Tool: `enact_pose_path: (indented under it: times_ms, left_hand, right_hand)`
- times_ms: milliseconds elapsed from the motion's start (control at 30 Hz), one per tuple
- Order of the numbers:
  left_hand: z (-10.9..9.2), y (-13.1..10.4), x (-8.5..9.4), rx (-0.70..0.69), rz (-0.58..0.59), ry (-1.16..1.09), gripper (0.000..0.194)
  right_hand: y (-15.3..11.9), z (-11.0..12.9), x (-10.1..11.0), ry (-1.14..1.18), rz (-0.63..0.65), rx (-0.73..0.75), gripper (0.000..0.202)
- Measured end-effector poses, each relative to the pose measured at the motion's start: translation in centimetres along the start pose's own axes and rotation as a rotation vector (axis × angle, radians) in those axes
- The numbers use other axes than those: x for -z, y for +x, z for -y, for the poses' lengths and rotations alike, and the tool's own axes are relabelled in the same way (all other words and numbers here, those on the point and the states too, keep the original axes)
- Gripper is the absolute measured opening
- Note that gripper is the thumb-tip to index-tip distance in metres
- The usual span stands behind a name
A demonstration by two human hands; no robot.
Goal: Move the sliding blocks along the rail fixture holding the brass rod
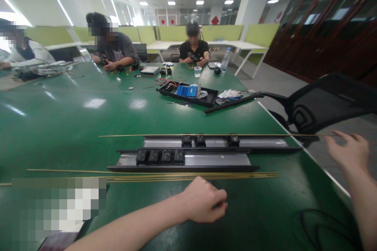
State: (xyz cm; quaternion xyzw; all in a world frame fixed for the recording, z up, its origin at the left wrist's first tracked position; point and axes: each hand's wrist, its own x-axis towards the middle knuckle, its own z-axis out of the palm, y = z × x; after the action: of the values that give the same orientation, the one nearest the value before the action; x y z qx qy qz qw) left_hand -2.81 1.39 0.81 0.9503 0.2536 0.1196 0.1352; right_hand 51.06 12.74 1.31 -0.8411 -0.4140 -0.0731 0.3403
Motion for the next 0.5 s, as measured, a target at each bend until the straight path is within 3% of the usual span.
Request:
enact_pose_path:
  times_ms: [333, 500]
  left_hand:
    - [0.1, 0.0, -0.1, 0.002, 0.005, 0.013, 0.019]
    - [0.2, 0.1, -0.2, 0.001, 0.008, 0.014, 0.02]
  right_hand:
    - [-0.5, -0.1, 0.1, 0.043, -0.02, 0.01, 0.071]
    - [0.6, -1.2, -0.8, 0.07, -0.112, 0.005, 0.062]
